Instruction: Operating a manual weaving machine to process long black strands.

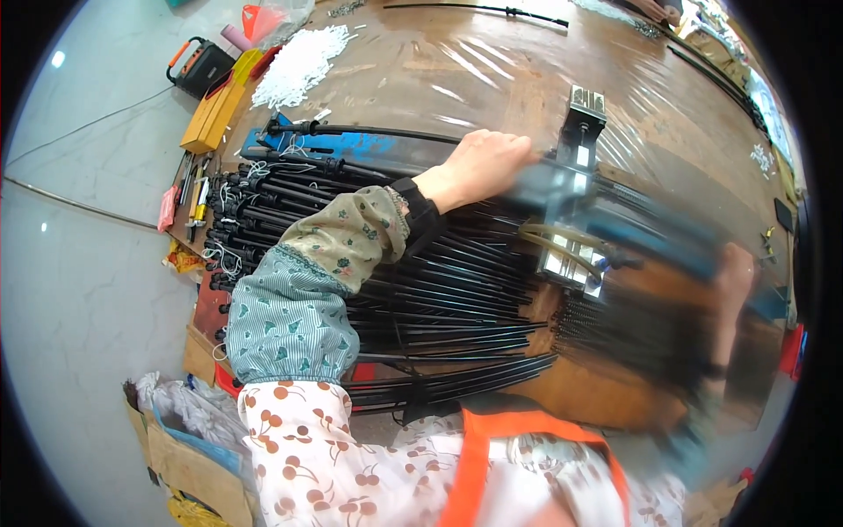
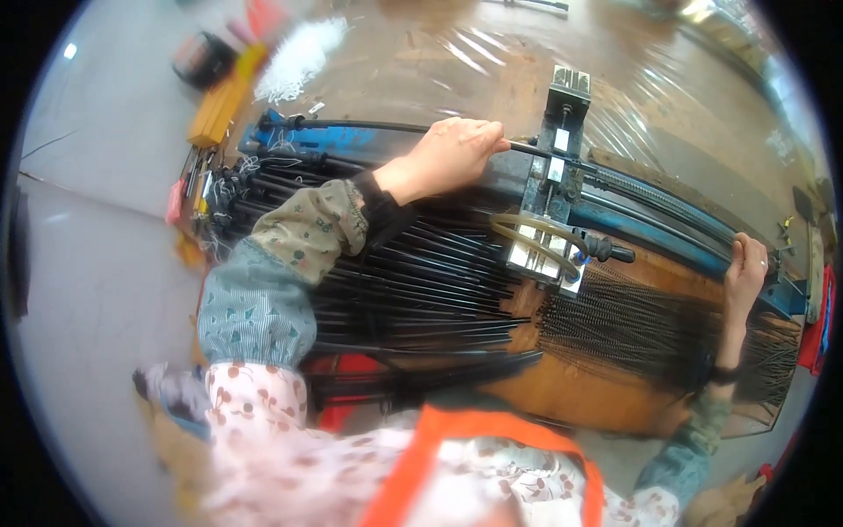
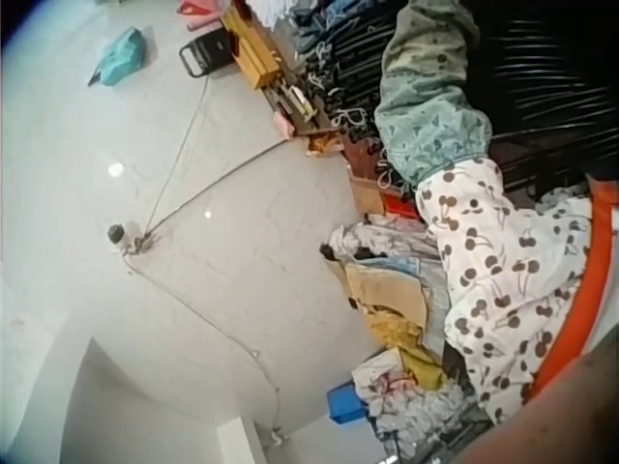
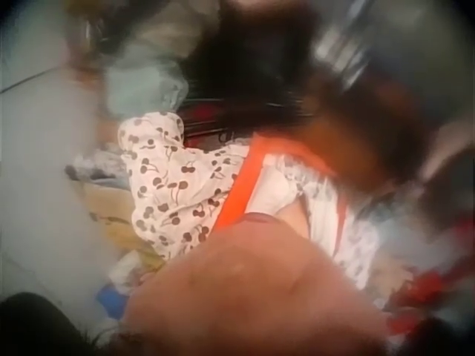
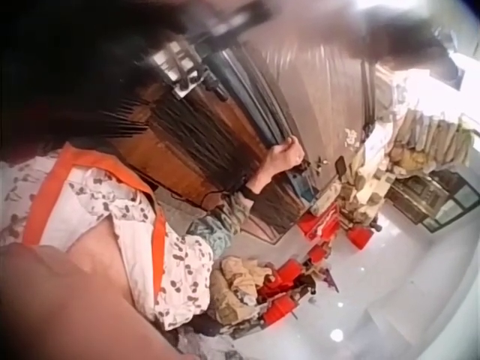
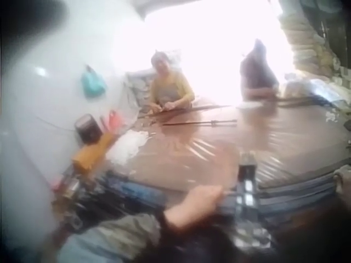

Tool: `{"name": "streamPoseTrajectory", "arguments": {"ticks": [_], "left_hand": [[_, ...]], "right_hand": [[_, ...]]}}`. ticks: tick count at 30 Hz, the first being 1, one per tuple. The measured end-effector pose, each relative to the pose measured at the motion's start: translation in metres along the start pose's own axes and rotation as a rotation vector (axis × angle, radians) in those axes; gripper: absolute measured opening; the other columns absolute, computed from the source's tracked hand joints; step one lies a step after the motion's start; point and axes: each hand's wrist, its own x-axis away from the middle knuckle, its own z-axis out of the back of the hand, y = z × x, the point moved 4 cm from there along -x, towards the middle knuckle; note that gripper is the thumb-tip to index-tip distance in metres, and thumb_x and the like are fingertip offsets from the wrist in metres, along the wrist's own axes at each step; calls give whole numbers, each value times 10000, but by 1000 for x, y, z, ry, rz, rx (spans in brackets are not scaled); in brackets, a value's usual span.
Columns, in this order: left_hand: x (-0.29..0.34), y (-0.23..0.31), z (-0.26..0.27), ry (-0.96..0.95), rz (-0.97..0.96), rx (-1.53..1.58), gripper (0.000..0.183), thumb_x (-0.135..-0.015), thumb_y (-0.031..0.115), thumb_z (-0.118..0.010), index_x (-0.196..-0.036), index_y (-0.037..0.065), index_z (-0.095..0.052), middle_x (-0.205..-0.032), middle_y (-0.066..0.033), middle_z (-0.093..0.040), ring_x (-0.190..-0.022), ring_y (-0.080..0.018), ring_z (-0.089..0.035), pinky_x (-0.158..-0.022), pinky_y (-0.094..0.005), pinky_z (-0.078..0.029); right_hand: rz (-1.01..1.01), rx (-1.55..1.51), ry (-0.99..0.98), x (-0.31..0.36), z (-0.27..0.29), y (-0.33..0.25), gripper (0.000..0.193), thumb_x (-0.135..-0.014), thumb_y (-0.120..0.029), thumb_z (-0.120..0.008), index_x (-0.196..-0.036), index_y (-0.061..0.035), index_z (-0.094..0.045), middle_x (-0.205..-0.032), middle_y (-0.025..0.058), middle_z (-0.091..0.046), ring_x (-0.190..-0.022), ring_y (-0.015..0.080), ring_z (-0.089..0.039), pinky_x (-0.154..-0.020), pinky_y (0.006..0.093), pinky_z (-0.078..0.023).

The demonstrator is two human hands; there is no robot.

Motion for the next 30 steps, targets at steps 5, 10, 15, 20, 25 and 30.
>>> {"name": "streamPoseTrajectory", "arguments": {"ticks": [5,10,15,20,25,30], "left_hand": [[-2,-5,-9,-54,-61,61,173,-953,187,-590,-862,45,-556,-778,-179,-642,-772,-391,-649,-669,-484,-515],[1,-2,-2,-88,66,-102,194,-978,210,-559,-864,56,-532,-758,-199,-629,-761,-426,-629,-629,-514,-481],[-13,6,-4,-147,108,-84,194,-989,222,-548,-877,65,-525,-766,-193,-633,-766,-435,-620,-631,-509,-473],[-8,4,-2,-168,117,-83,190,-989,216,-548,-879,64,-523,-777,-192,-639,-771,-436,-620,-633,-509,-471],[-4,9,-4,-143,105,-105,183,-980,208,-559,-871,64,-525,-768,-192,-638,-766,-432,-623,-629,-509,-468],[-6,2,-14,0,1,-67,66,-908,87,-584,-852,76,-551,-764,-188,-643,-732,-425,-629,-620,-525,-472]], "right_hand": [[44,98,-43,3,17,-15,254,-919,-20,-623,-1162,-57,-687,-1194,107,-686,-1180,313,-598,-1000,396,-457],[199,-58,0,8,33,-133,307,-880,-35,-635,-1185,-55,-662,-1165,73,-696,-1175,283,-608,-991,423,-408],[147,-242,-43,19,31,-164,245,-862,-111,-680,-1099,-49,-677,-976,61,-707,-995,266,-631,-889,397,-387],[122,-332,-122,17,18,-186,354,-885,-236,-712,-1197,-77,-663,-964,26,-714,-988,214,-633,-872,358,-386],[47,-659,-182,10,-9,-201,285,-818,29,-659,-1100,-5,-631,-864,140,-624,-810,307,-609,-706,391,-476],[33,-787,-198,11,-18,-195,213,-874,32,-611,-1083,-12,-625,-874,152,-614,-794,312,-618,-715,371,-504]]}}
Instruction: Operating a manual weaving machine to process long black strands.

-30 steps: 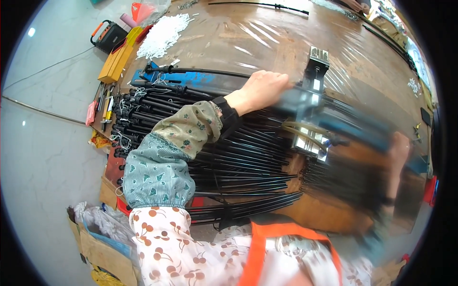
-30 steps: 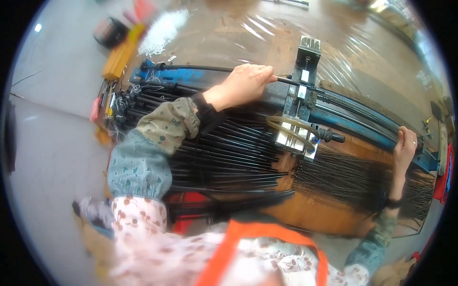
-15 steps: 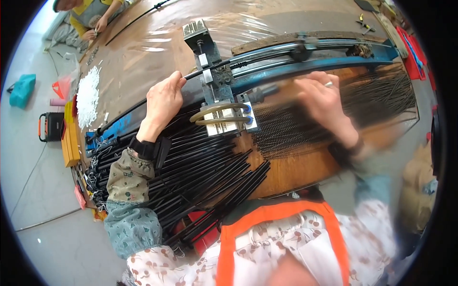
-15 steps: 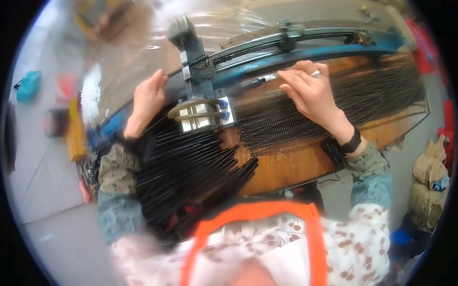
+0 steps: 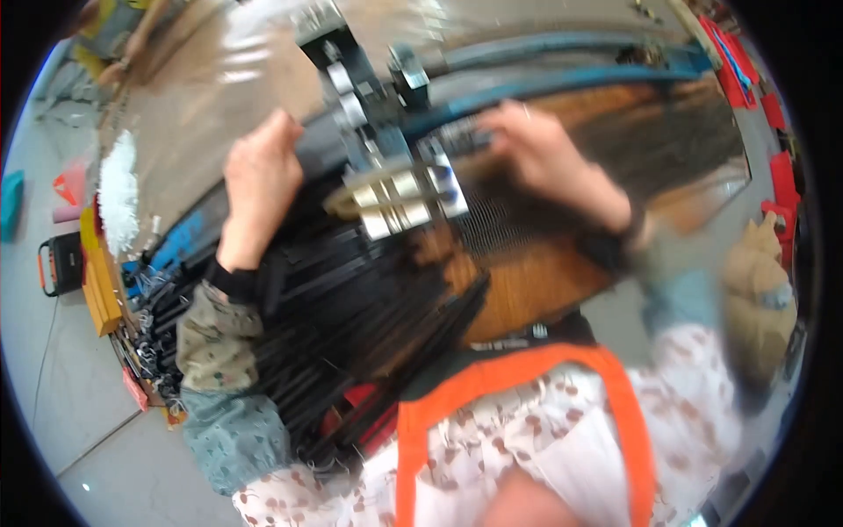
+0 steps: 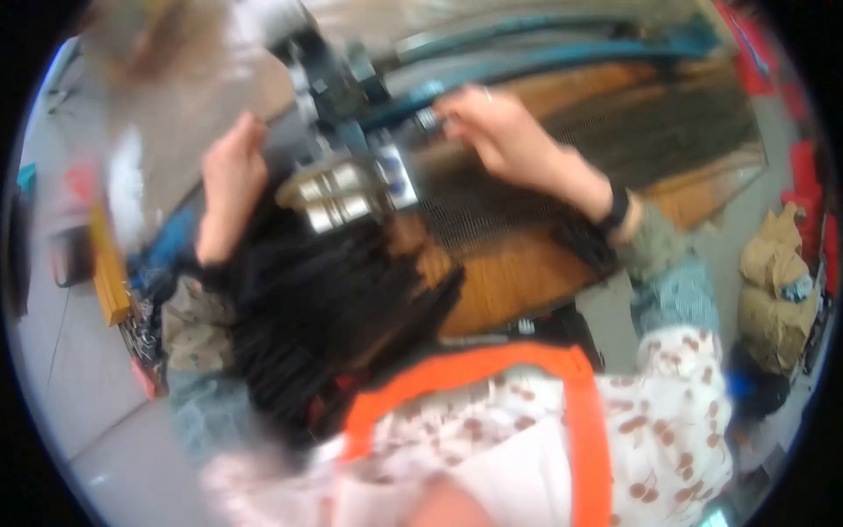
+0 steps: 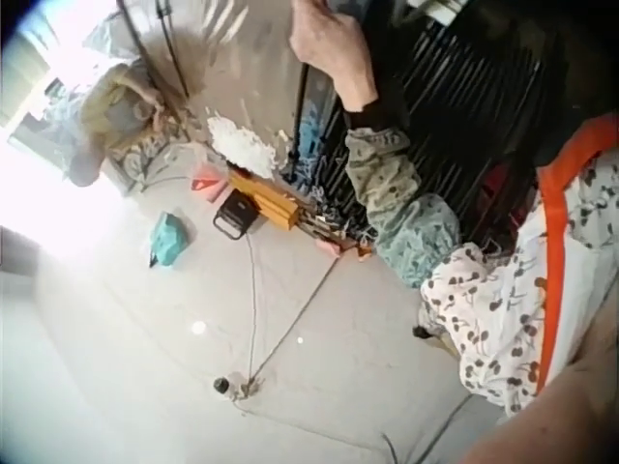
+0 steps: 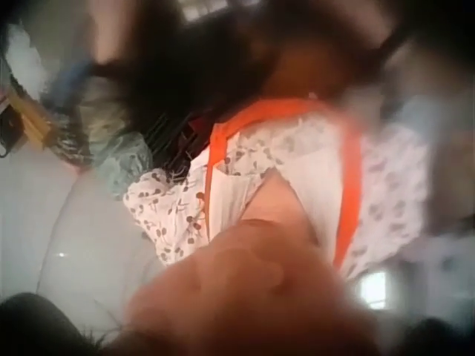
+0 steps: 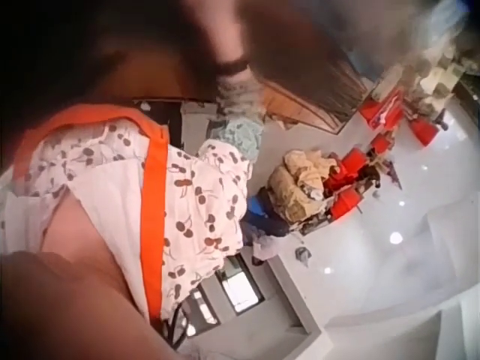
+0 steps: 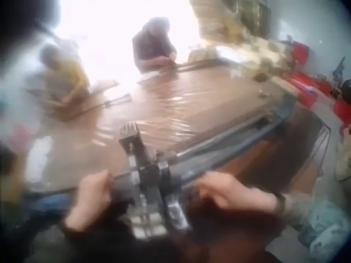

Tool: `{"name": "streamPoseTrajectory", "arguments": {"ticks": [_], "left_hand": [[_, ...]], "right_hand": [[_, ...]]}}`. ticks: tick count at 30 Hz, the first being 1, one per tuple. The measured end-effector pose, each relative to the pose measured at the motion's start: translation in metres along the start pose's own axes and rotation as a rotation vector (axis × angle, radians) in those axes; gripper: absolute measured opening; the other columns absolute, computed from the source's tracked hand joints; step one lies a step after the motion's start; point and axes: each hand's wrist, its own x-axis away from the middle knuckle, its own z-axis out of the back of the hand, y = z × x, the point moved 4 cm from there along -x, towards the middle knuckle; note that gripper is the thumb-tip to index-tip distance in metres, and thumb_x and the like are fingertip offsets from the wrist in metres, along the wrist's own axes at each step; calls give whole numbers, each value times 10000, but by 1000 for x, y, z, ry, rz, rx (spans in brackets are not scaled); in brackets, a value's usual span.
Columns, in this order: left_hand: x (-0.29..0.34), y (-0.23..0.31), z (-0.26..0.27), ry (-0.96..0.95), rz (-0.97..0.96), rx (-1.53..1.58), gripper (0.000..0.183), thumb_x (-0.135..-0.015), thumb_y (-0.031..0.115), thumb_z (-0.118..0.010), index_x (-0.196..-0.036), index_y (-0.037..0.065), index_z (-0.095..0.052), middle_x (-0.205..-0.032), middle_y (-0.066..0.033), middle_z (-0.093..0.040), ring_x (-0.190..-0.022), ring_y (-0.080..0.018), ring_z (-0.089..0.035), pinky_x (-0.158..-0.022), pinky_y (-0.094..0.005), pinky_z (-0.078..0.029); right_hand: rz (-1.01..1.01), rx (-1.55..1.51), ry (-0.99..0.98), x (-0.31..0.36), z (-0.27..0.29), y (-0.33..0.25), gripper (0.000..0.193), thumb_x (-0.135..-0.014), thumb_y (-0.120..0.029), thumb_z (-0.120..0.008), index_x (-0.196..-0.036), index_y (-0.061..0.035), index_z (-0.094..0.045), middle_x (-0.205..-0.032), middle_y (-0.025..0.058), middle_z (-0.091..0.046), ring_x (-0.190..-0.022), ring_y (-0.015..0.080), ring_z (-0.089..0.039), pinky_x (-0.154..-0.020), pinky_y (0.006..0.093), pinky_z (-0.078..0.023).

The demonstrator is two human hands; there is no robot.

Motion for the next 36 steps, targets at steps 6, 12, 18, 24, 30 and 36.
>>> {"name": "streamPoseTrajectory", "arguments": {"ticks": [6,12,18,24,30,36], "left_hand": [[-29,-7,-12,140,-350,-123,63,-910,166,-625,-922,114,-590,-826,-57,-643,-756,-281,-645,-605,-436,-475],[2,-154,17,180,-444,-439,137,-852,65,-600,-970,120,-641,-799,-101,-625,-695,-328,-615,-591,-441,-498],[34,-30,55,118,-122,-732,51,-844,96,-639,-880,120,-666,-781,-94,-613,-717,-334,-618,-617,-451,-496],[185,124,24,-458,101,-205,168,-843,267,-700,-806,138,-599,-802,-33,-545,-812,-231,-532,-715,-374,-390],[216,129,13,-271,249,-136,131,-916,192,-622,-871,95,-546,-827,-48,-539,-816,-246,-520,-680,-374,-406],[207,141,20,-257,236,189,107,-840,95,-578,-941,108,-547,-801,-84,-570,-753,-299,-610,-601,-428,-513]], "right_hand": [[18,344,-131,1,18,-18,311,-804,-181,-759,-1047,-35,-631,-899,131,-624,-858,284,-624,-749,385,-498],[167,344,-505,83,-36,-85,369,-662,-144,-708,-1008,-58,-615,-831,105,-556,-791,291,-558,-725,387,-464],[113,259,-431,75,-34,-77,338,-689,-66,-644,-1023,-48,-599,-827,110,-555,-781,303,-562,-636,406,-482],[-24,198,-388,62,-43,-69,233,-796,-39,-639,-1027,-50,-610,-857,117,-596,-822,336,-597,-669,430,-521],[-114,21,-512,49,-53,-68,143,-903,-209,-667,-941,-75,-698,-816,118,-640,-814,333,-635,-683,428,-509],[96,458,-304,44,-36,-96,167,-777,-147,-759,-929,-90,-723,-769,86,-533,-807,286,-549,-651,396,-459]]}}
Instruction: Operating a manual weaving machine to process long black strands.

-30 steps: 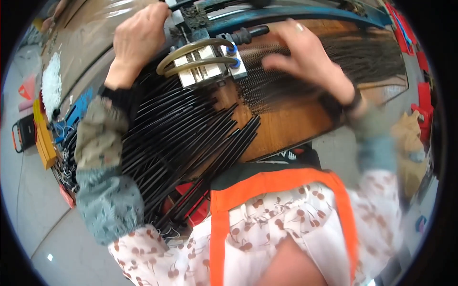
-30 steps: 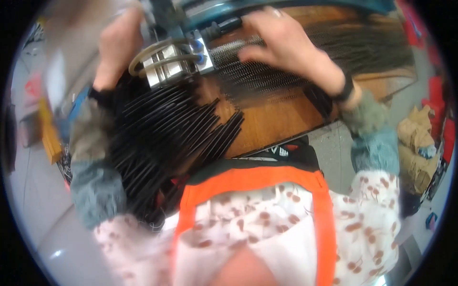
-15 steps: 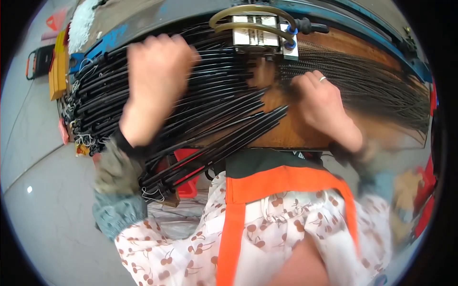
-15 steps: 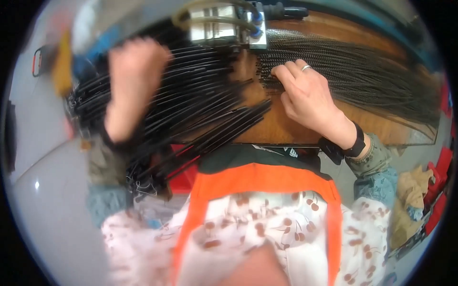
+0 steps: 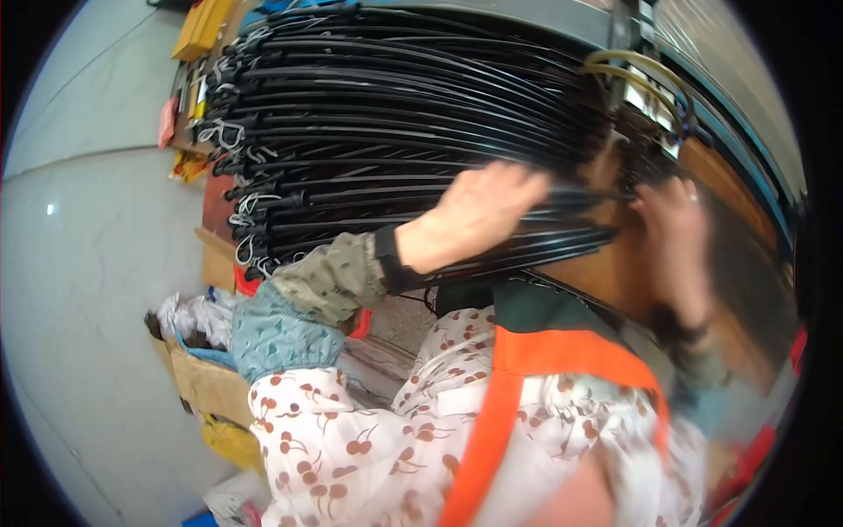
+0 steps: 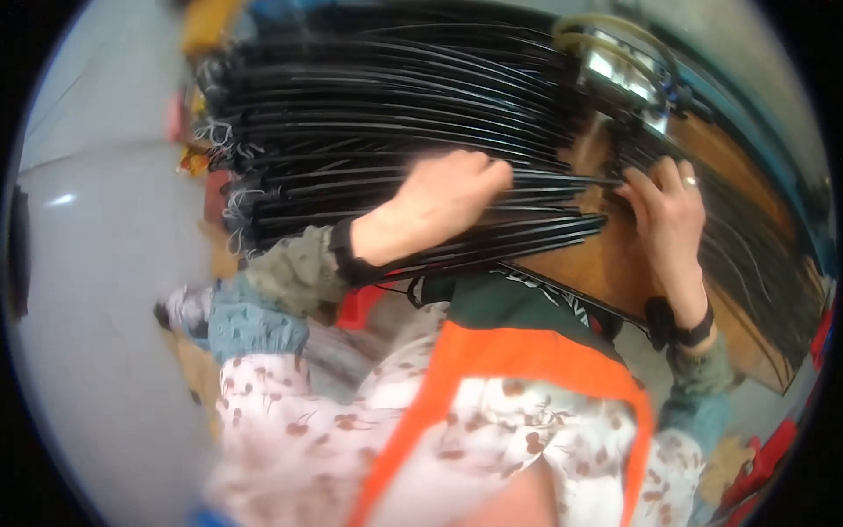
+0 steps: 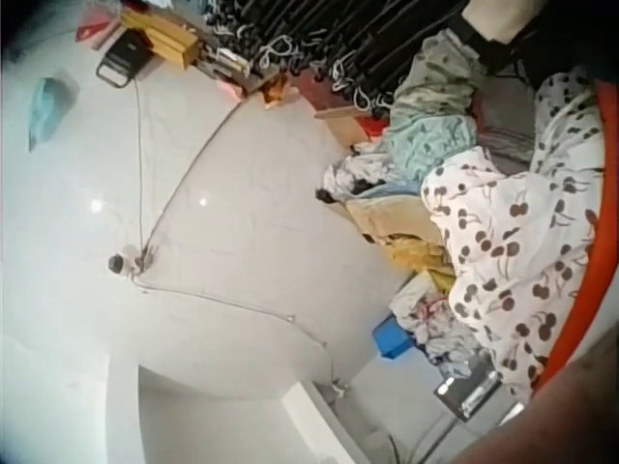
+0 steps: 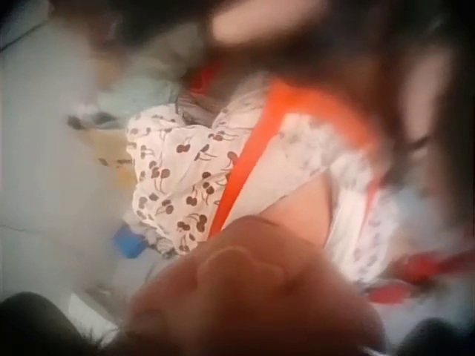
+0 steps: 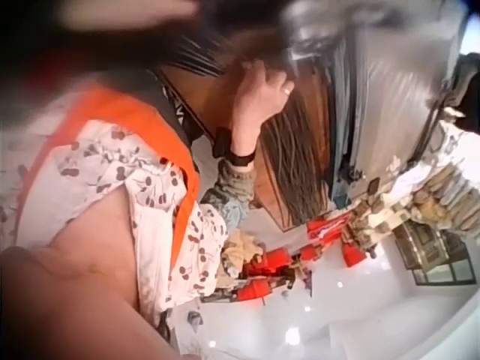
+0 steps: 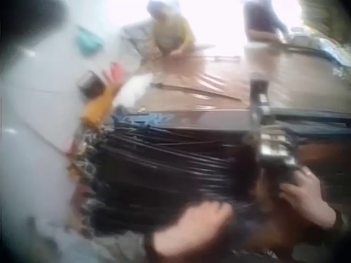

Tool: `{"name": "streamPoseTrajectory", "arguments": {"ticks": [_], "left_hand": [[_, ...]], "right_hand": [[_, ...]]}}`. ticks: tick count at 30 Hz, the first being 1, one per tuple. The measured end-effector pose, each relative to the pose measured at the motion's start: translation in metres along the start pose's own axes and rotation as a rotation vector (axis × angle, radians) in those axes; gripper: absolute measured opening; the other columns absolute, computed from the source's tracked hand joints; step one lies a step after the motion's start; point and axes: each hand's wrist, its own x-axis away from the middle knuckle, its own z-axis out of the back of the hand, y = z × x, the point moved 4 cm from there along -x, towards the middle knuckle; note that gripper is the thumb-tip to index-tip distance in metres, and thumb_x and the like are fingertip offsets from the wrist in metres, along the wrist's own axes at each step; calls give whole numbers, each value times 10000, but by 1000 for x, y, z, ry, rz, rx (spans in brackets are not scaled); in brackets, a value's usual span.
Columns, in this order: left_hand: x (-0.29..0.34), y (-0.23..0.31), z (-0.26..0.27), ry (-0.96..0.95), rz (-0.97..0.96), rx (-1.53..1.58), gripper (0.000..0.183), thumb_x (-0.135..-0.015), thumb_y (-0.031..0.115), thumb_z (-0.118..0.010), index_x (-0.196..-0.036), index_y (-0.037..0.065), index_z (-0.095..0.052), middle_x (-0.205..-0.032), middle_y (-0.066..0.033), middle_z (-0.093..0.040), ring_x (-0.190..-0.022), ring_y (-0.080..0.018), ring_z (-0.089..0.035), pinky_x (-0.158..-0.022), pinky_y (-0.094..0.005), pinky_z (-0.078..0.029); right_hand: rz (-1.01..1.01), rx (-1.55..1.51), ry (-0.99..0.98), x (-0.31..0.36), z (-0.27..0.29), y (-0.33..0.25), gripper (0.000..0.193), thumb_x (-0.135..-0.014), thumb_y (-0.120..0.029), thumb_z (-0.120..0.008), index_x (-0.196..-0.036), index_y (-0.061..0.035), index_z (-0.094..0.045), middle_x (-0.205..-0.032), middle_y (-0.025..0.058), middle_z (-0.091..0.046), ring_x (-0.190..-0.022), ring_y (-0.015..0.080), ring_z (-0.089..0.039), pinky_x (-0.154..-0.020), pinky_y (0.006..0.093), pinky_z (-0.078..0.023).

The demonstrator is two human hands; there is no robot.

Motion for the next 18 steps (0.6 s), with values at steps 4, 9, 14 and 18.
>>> {"name": "streamPoseTrajectory", "arguments": {"ticks": [4,9,14,18], "left_hand": [[-8,2,12,26,-27,-60,116,-830,88,-583,-937,110,-544,-786,-79,-562,-730,-290,-609,-562,-416,-509],[-23,15,24,-11,-59,-155,222,-822,83,-609,-1039,111,-576,-789,-51,-570,-746,-248,-644,-554,-388,-548],[-35,34,32,-4,-94,-143,192,-872,139,-685,-1045,117,-606,-723,-39,-525,-684,-228,-613,-529,-360,-517],[-36,39,23,-84,-51,-95,103,-901,167,-634,-972,115,-582,-728,-65,-564,-690,-269,-650,-526,-403,-533]], "right_hand": [[-179,-334,-89,8,-8,10,240,-840,-135,-727,-1061,-44,-745,-724,98,-491,-705,242,-530,-644,349,-436],[-434,-796,-71,20,-13,28,236,-942,-149,-597,-1078,6,-710,-799,82,-566,-768,191,-552,-708,311,-439],[-324,-859,91,31,-15,37,231,-945,-214,-640,-1046,-24,-725,-759,79,-542,-708,203,-541,-649,316,-438],[-229,-714,78,38,-1,36,179,-886,-102,-668,-1040,-32,-727,-720,100,-537,-698,249,-532,-659,347,-428]]}}
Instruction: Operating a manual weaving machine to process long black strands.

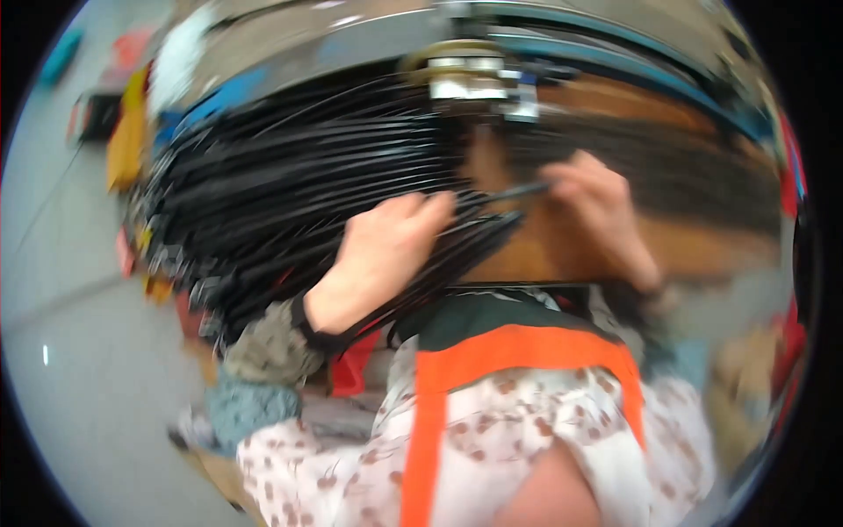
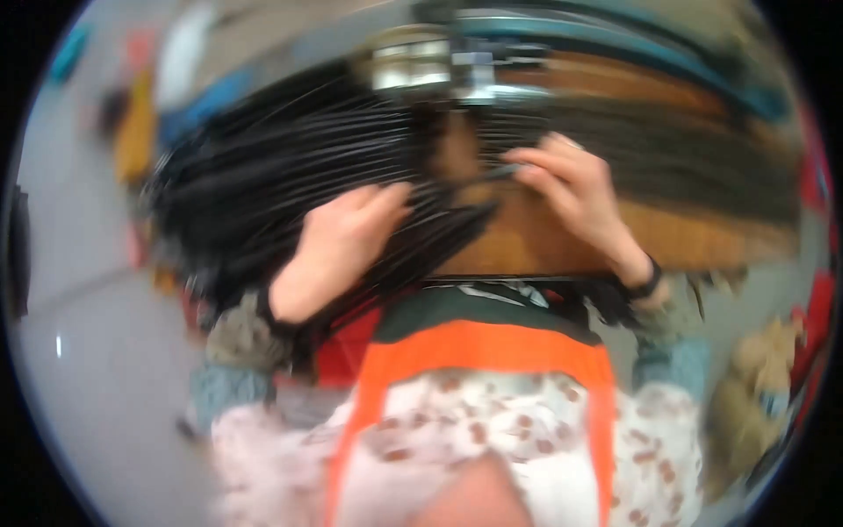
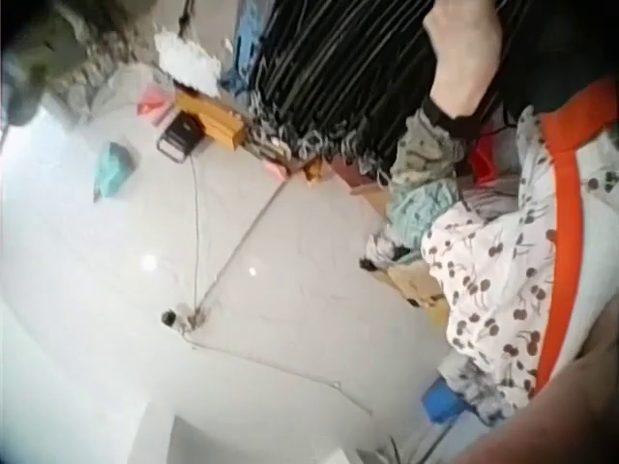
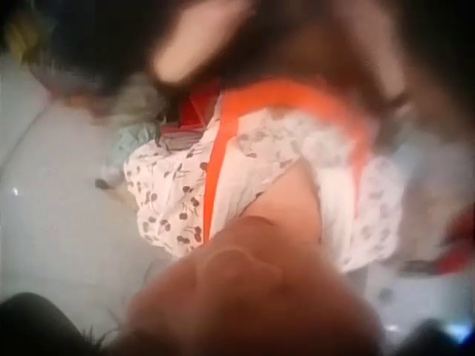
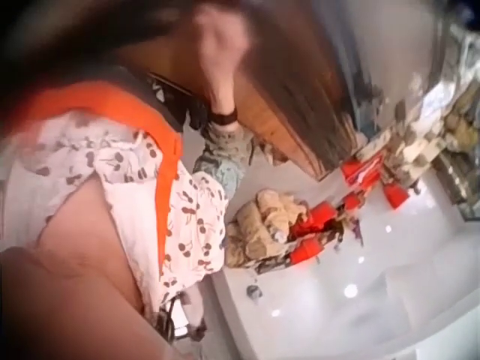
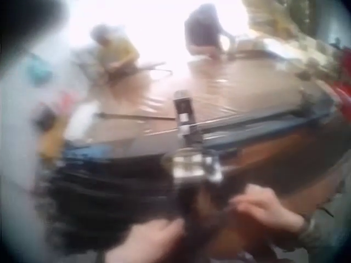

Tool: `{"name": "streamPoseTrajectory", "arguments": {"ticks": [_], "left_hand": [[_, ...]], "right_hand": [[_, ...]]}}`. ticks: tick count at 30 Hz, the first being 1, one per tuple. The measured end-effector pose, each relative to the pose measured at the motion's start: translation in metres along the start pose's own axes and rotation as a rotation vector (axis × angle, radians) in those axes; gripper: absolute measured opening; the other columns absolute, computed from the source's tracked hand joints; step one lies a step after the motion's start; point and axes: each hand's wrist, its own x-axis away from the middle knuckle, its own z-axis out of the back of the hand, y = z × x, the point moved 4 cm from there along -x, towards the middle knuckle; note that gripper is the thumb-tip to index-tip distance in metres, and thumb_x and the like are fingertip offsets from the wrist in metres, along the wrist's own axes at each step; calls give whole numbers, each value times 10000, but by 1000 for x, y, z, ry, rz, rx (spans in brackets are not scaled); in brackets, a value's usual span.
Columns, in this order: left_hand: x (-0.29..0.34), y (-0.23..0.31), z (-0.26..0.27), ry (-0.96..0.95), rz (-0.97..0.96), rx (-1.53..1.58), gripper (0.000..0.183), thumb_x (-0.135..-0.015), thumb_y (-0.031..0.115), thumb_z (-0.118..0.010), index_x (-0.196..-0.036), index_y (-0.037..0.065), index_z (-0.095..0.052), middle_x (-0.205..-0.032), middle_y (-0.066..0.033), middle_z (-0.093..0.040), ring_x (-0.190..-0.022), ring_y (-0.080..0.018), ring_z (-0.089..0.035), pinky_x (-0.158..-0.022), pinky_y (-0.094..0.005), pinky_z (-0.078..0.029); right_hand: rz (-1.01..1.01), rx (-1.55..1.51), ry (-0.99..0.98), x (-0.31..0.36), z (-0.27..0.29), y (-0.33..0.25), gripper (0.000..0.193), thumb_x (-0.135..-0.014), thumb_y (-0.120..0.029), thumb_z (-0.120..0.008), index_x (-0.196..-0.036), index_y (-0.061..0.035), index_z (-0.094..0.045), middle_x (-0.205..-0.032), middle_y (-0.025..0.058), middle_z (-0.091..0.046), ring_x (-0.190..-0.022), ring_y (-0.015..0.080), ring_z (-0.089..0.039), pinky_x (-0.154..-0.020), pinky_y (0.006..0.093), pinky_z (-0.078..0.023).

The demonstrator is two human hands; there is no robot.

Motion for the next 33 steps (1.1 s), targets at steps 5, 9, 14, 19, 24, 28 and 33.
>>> {"name": "streamPoseTrajectory", "arguments": {"ticks": [5,9,14,19,24,28,33], "left_hand": [[10,-1,-5,-415,90,480,218,-972,246,-575,-916,37,-607,-741,-205,-620,-731,-411,-621,-638,-498,-478],[6,-7,-7,-545,186,574,284,-986,250,-546,-876,6,-640,-786,-223,-649,-786,-419,-642,-691,-489,-500],[-36,31,-9,-186,-78,166,185,-923,200,-600,-863,28,-630,-710,-200,-664,-633,-381,-670,-589,-461,-533],[-86,66,39,-132,-214,-61,145,-805,26,-596,-936,83,-618,-879,-120,-644,-820,-298,-652,-648,-417,-543],[-150,65,96,207,-417,-376,218,-862,2,-617,-1075,42,-591,-856,-134,-560,-783,-345,-588,-647,-450,-476],[-199,91,70,47,-627,-344,222,-889,14,-600,-1107,9,-562,-869,-162,-557,-797,-355,-588,-659,-453,-471],[-235,107,46,28,-692,-331,177,-893,21,-580,-1068,3,-556,-876,-159,-566,-823,-355,-585,-693,-445,-485]], "right_hand": [[594,414,-91,18,6,-22,296,-834,-169,-716,-1059,20,-681,-703,92,-450,-636,278,-476,-571,391,-403],[652,367,-172,8,-6,-29,314,-854,-117,-681,-1124,41,-654,-717,102,-467,-646,278,-494,-551,372,-402],[507,502,-276,3,5,-31,443,-844,-43,-660,-1273,45,-594,-788,122,-517,-692,305,-519,-557,399,-433],[427,400,128,9,61,18,733,-761,-238,-824,-1389,-24,-510,-931,136,-621,-858,331,-609,-727,406,-516],[81,657,673,50,154,90,592,-816,-299,-807,-1342,-137,-590,-694,81,-581,-597,243,-602,-581,340,-502],[93,520,570,53,189,67,634,-840,-371,-780,-1393,-152,-559,-734,62,-597,-657,215,-657,-616,311,-527],[365,641,588,28,196,39,358,-845,-246,-757,-1181,-151,-677,-859,96,-721,-723,252,-703,-624,343,-569]]}}
